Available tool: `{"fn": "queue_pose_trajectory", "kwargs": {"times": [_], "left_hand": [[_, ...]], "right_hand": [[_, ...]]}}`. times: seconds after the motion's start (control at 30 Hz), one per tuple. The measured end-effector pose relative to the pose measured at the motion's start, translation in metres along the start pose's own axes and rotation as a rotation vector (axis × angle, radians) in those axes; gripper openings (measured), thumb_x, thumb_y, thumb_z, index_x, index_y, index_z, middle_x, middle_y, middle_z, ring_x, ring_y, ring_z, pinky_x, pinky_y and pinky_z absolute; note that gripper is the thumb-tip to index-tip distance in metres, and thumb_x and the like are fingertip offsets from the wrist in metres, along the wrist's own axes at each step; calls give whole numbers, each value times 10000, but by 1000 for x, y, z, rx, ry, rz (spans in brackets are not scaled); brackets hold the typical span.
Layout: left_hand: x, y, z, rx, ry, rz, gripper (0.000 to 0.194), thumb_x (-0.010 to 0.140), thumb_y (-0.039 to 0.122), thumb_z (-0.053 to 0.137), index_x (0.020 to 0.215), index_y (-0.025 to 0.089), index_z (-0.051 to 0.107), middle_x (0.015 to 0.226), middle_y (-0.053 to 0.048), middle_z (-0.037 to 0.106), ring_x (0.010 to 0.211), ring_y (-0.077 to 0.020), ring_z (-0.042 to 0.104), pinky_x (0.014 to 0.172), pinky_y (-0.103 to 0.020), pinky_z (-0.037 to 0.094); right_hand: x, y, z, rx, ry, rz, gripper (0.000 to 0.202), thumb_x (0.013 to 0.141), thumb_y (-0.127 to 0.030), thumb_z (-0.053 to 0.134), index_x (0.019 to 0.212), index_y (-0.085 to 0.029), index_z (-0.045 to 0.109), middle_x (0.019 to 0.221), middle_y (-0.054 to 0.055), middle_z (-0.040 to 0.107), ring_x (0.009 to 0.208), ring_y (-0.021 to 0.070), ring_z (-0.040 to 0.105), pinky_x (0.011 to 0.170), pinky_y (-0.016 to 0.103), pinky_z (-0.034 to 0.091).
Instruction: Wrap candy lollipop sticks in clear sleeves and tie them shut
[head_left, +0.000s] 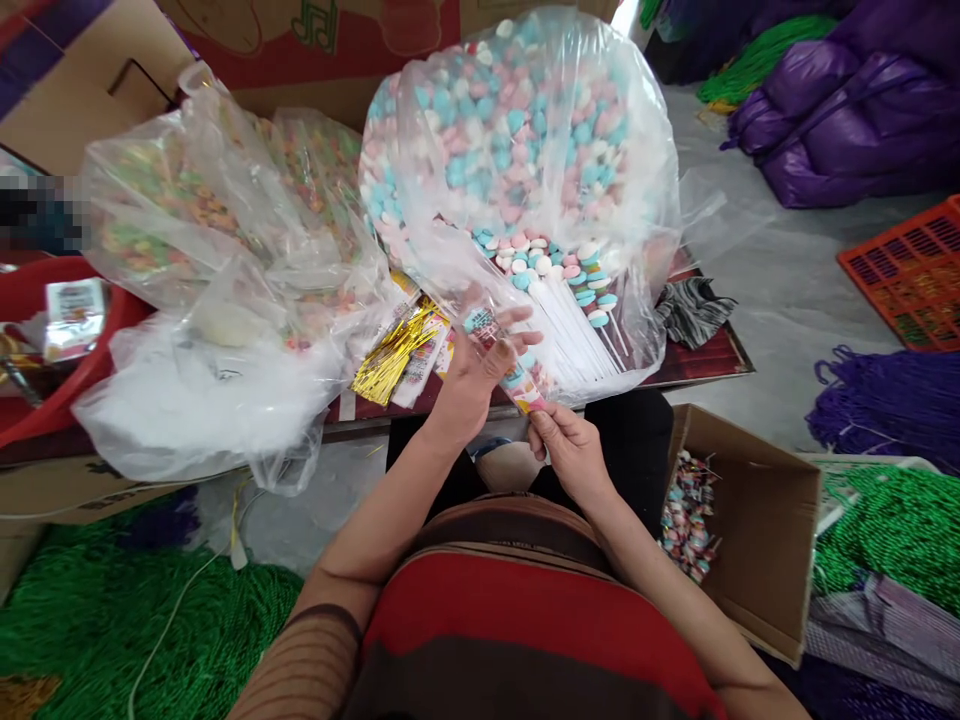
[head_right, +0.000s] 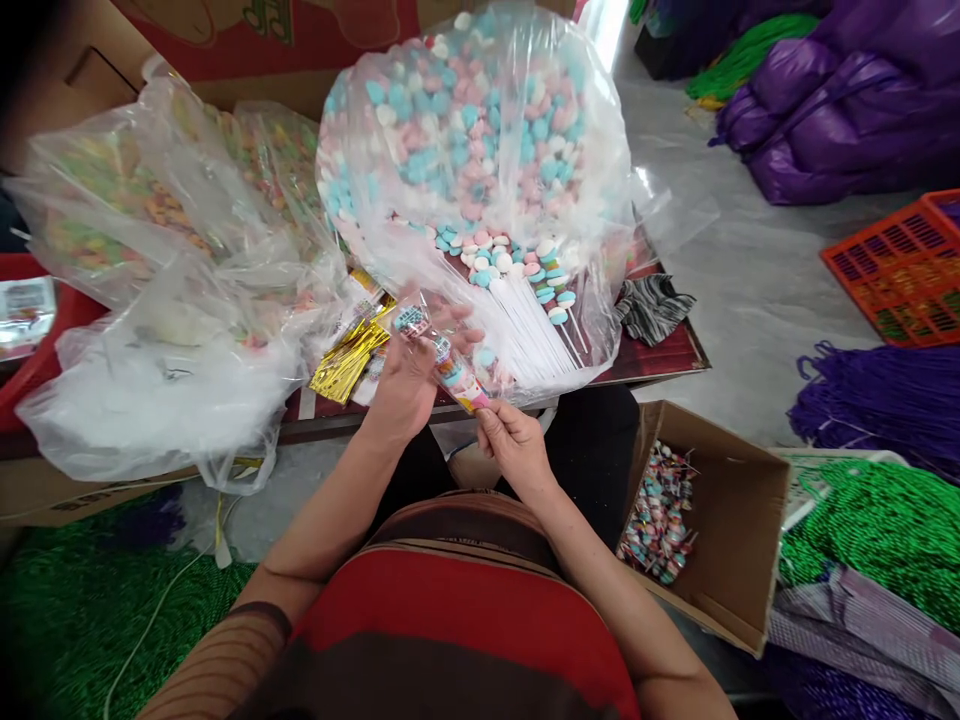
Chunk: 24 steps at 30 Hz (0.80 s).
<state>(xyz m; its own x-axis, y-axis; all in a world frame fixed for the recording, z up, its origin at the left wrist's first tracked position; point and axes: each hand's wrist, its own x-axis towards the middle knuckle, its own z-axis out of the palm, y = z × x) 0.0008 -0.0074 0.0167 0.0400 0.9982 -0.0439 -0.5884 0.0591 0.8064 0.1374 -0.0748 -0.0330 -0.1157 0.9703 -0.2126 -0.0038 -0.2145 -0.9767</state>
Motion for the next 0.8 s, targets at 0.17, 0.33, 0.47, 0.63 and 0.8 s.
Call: {"fn": "queue_pose_trajectory", "kwargs": {"times": [0.17, 0.33, 0.47, 0.63, 0.8], "left_hand": [[8, 7, -16, 170, 150, 225, 307, 875, 424, 734, 1163, 343, 663, 1022, 20, 722, 911, -121, 693, 871, -220, 523], [10, 3, -26, 349, 173, 266, 265, 860, 414, 755, 1072, 265, 701, 910, 20, 721, 785, -100, 654, 775, -204, 508], [4, 4, -24, 473, 151, 249, 314, 873, 447, 731, 1054, 192, 701, 968, -29, 746, 847, -135, 678, 833, -267, 515], [2, 4, -25, 516, 157, 226, 300, 867, 439, 744, 1046, 200, 724, 1008, -34, 756, 951, -152, 680, 898, -281, 481], [7, 0, -17, 220, 144, 134, 249, 901, 482, 673, 1043, 284, 724, 1009, 22, 744, 953, -120, 683, 847, -207, 513]], "right_hand": [[-2, 1, -1, -30, 6, -21, 396, 962, -455, 539, 712, -149, 516, 535, -5, 467, 478, 76, 403, 491, 223, 329], [0, -2, -4, -96, 7, -103, 322, 968, -431, 543, 813, -154, 595, 611, 12, 545, 543, 101, 487, 563, 238, 418], [3, -13, -11, -150, 27, -174, 304, 977, -370, 549, 784, -146, 619, 699, 33, 598, 613, 95, 528, 595, 221, 432], [2, -26, -14, -183, -101, -200, 311, 1006, -308, 502, 767, -137, 603, 670, 15, 593, 553, 64, 514, 548, 196, 411], [0, -23, -2, -44, 41, -129, 306, 999, -361, 521, 786, -144, 552, 630, -3, 560, 484, 62, 461, 484, 212, 363]]}}
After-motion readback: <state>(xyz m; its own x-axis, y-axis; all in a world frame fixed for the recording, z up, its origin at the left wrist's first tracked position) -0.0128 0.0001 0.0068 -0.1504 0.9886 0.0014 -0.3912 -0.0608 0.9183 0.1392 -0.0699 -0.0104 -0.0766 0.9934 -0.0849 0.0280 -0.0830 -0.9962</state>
